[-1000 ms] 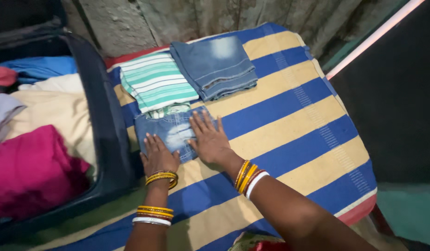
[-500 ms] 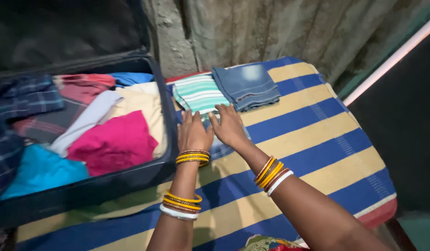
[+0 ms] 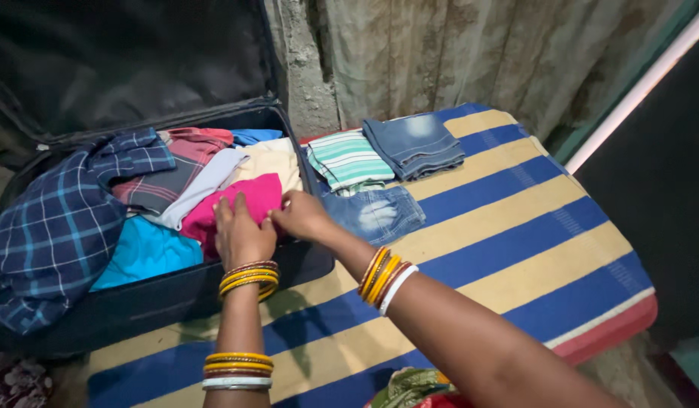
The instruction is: The person opens a suitcase, removes several items of clothing, and folds a striped shirt, a pair of jeans, and a pink garment by hand on a bed.
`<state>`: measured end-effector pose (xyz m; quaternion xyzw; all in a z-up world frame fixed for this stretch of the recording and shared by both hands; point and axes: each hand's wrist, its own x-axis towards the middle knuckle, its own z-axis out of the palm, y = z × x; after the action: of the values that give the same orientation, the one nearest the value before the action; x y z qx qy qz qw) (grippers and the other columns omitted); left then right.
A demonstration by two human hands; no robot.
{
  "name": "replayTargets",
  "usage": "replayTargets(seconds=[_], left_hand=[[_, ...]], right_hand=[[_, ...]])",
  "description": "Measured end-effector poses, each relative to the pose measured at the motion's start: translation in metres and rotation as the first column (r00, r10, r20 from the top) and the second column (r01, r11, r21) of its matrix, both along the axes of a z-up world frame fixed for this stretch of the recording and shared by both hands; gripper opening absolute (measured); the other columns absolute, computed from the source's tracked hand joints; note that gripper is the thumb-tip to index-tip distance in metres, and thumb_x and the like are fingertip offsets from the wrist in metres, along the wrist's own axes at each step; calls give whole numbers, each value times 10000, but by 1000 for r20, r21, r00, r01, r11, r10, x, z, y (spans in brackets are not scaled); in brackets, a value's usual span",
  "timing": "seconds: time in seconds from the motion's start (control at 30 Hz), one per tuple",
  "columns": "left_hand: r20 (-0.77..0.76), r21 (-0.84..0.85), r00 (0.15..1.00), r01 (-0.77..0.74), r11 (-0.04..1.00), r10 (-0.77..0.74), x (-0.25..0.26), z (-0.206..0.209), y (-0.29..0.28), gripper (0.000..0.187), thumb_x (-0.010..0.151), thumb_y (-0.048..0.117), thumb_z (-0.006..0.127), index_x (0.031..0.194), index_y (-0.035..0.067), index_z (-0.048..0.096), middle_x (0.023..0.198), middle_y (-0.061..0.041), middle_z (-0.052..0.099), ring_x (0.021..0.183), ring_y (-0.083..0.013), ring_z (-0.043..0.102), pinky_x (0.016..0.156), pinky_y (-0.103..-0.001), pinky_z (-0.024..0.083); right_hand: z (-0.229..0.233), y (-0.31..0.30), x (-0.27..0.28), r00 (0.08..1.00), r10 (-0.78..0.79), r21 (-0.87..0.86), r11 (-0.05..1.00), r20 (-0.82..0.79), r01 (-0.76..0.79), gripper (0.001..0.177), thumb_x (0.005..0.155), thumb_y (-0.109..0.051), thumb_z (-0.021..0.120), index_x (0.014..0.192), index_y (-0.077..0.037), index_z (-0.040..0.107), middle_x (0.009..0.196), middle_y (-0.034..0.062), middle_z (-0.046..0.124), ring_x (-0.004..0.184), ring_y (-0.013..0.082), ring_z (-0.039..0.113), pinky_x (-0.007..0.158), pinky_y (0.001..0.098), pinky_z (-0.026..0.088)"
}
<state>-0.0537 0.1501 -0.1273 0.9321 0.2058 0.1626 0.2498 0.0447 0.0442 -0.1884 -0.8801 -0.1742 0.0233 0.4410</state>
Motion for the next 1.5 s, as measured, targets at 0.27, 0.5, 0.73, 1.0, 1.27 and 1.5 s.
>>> replayTargets(seconds=[0.27,0.5,0.73,1.0,1.27,1.5], left_hand=[[268,-70,948,196,978,-170,-1,-19,14,747,838,211,779,1492,45,460,1568,-326,351,1469,-479,325,1187,-509,329],[419,-18,842,381,924,-339,-9,44,-29,1058,698,315,892,1553,83,315,1577,-316,277,1450,-496,310,1143,-551,327],[324,-72,900,332,941,-292,-8,71,-73,960,682,358,877,1479,82,418,1481,-250,442,1365,-442,459,1127,-500,410],[413,-135,871,349,927,-268,24,77,-122,447,873,284,775,1226,26,678,1055,-245,718,994,-450,667,825,-508,526],[628,-419,741,578,700,-237,66,57,-148,282,1022,246,632,1190,30,701,1063,-98,771,992,-192,723,890,-337,547],[734,-669,679,724,166,-4,76,80,-161,290,1047,210,600,1268,27,641,1187,-76,712,1069,-169,680,953,-334,557]], right_hand=[[17,-15,-22,984,65,337,942,-166,-5,261,851,-278,756,881,-25,703,745,53,685,671,155,658,578,340,526],[69,-52,-17,975,44,684,719,-219,122,184,917,-191,739,795,-78,659,700,-18,632,594,67,547,515,255,440],[147,-104,13,967,198,935,345,-160,84,181,924,-69,740,775,-89,639,661,-9,592,537,82,505,495,241,409],[193,-177,8,957,175,885,445,-232,133,194,912,-68,714,1040,-129,582,807,-6,624,637,88,568,574,261,467],[192,-229,-2,954,210,629,777,-216,-29,319,914,-251,731,1186,-110,641,1002,-12,665,861,71,632,728,261,540],[190,-233,-20,954,195,315,942,-227,-118,654,847,-440,769,1366,-93,578,1085,21,679,933,107,636,722,286,508]])
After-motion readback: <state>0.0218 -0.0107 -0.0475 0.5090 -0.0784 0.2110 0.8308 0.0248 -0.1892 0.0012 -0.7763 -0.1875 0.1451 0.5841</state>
